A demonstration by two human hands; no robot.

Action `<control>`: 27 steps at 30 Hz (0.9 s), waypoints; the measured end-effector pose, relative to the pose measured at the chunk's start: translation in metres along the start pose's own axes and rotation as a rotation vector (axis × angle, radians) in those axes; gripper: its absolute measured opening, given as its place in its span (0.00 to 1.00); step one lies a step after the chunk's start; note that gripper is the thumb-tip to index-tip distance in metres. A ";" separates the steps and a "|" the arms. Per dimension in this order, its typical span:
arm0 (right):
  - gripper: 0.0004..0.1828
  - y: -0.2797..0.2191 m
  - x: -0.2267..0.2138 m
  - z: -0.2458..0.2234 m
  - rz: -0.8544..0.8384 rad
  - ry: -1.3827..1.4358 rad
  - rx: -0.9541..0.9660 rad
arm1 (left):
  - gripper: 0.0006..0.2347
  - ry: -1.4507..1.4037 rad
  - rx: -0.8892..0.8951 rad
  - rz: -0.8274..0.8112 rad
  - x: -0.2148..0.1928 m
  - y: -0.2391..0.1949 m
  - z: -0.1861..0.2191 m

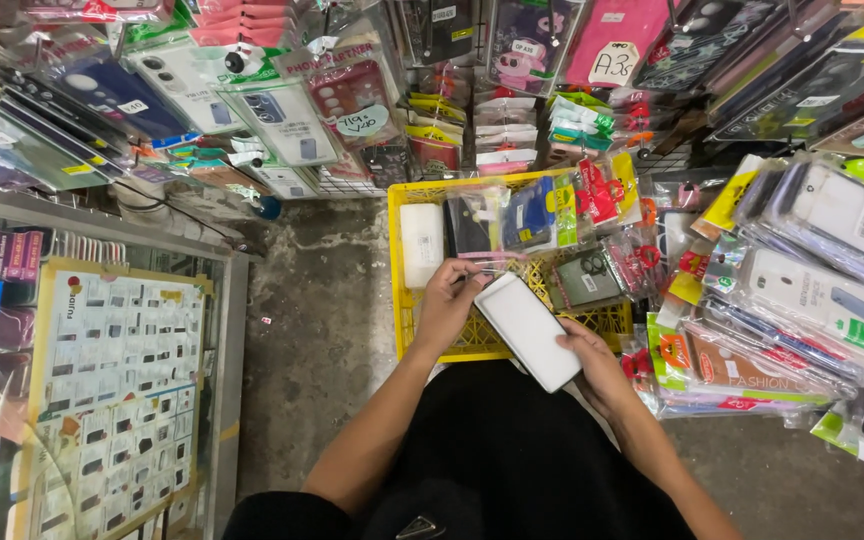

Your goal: The person sorts through a yellow crate filled with packaged phone cases and accessories. They pick up individual items, turn them over to inspect the packaging, and place them back into the crate in a more organized manner.

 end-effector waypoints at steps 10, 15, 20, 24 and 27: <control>0.24 0.001 0.001 0.000 -0.046 0.022 -0.033 | 0.15 0.079 -0.122 -0.080 -0.011 -0.003 0.037; 0.23 0.004 0.005 0.002 -0.024 0.025 -0.026 | 0.22 0.210 -0.238 -0.212 -0.012 -0.003 0.039; 0.21 0.006 0.013 0.004 -0.028 0.058 -0.046 | 0.27 0.112 -0.212 -0.303 -0.007 -0.005 0.034; 0.19 0.025 -0.001 0.021 -0.151 -0.063 -0.124 | 0.31 0.193 -0.198 -0.303 0.001 -0.011 0.062; 0.20 0.014 0.013 0.008 -0.139 -0.104 -0.136 | 0.33 0.143 -0.190 -0.326 -0.001 -0.009 0.058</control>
Point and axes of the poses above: each hand's wrist, its own y-axis towards the middle knuckle, its own x-axis out of the palm, z = x × y, the point moved 1 cm from there along y, towards the middle knuckle, and after that the axes turned 4 degrees about -x, right-handed, at the moved point
